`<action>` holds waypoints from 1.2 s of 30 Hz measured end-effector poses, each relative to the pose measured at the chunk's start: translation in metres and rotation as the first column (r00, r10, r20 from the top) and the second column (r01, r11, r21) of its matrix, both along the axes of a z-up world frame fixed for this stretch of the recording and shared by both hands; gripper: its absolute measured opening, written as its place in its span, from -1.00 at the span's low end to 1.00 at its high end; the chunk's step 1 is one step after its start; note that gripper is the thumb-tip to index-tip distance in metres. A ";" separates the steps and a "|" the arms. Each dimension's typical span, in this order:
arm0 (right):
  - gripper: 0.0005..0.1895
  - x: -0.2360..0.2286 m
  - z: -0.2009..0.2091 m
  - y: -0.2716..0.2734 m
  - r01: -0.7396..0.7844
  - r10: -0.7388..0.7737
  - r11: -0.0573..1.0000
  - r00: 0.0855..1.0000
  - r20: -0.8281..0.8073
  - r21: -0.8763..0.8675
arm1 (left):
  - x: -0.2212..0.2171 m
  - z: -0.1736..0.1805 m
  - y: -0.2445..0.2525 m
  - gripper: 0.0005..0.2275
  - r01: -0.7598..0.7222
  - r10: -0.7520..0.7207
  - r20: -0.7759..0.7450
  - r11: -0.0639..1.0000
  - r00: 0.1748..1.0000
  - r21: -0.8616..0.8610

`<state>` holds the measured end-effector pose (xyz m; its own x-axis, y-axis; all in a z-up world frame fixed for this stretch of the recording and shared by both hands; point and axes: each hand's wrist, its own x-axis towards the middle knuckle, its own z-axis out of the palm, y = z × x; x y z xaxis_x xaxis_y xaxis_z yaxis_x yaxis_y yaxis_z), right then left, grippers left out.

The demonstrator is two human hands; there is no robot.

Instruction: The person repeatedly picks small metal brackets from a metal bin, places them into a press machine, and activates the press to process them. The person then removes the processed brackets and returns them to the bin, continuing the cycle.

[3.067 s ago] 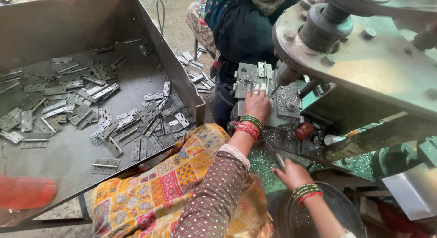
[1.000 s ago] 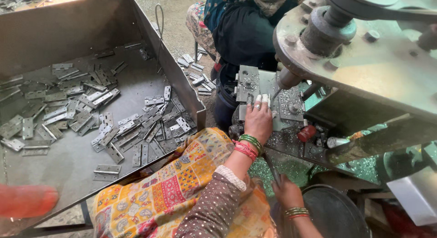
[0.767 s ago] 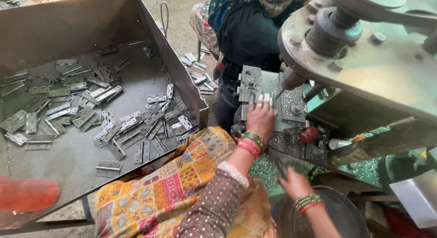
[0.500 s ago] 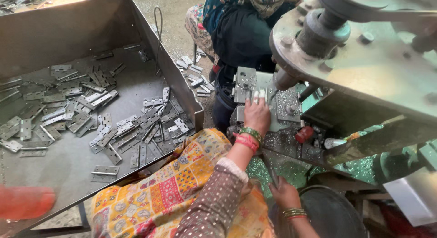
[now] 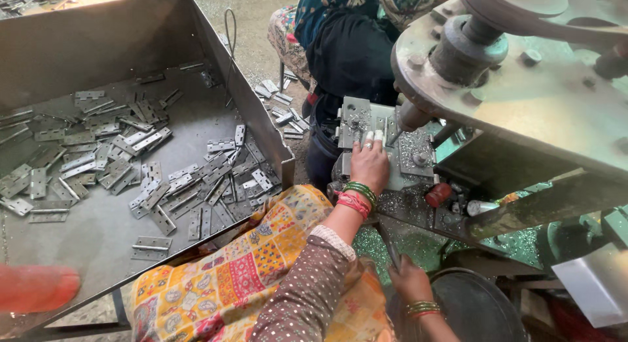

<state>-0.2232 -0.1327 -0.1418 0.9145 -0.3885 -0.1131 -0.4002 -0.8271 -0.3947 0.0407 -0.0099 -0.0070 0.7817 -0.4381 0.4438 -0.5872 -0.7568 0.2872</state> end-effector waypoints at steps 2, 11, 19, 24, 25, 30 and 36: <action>-0.52 0.001 -0.018 -0.014 0.020 -0.025 0.998 0.997 -0.078 -0.066 | -0.003 0.004 0.007 -0.76 -0.002 0.004 0.037 0.998 0.999 -0.064; -0.36 0.030 0.049 -0.060 -0.152 0.110 0.979 0.955 -0.274 -0.138 | -0.076 -0.013 0.140 -0.76 0.078 0.097 0.300 0.849 0.949 -0.523; -0.24 0.051 0.050 -0.070 -0.045 0.033 0.999 0.903 -0.429 -0.020 | -0.020 -0.137 0.310 -0.47 -0.836 0.839 0.027 0.543 0.543 -0.081; -0.19 0.057 0.030 -0.085 -0.181 0.148 0.981 0.939 -0.310 -0.077 | -0.011 -0.188 0.313 -0.73 -0.726 0.729 -0.073 0.684 0.681 0.064; -0.20 0.057 0.028 -0.087 -0.171 0.145 0.984 0.937 -0.318 -0.056 | -0.013 -0.196 0.307 -0.80 -0.687 0.691 -0.114 0.722 0.713 0.083; -0.26 0.068 0.027 -0.089 -0.188 0.164 0.982 0.910 -0.380 -0.025 | -0.027 -0.194 0.288 -0.88 -0.684 0.680 -0.121 0.729 0.723 0.006; -0.23 0.075 0.028 -0.087 -0.245 0.236 0.969 0.902 -0.361 0.021 | -0.046 -0.111 0.291 -0.88 -0.639 0.685 0.083 0.710 0.724 -0.297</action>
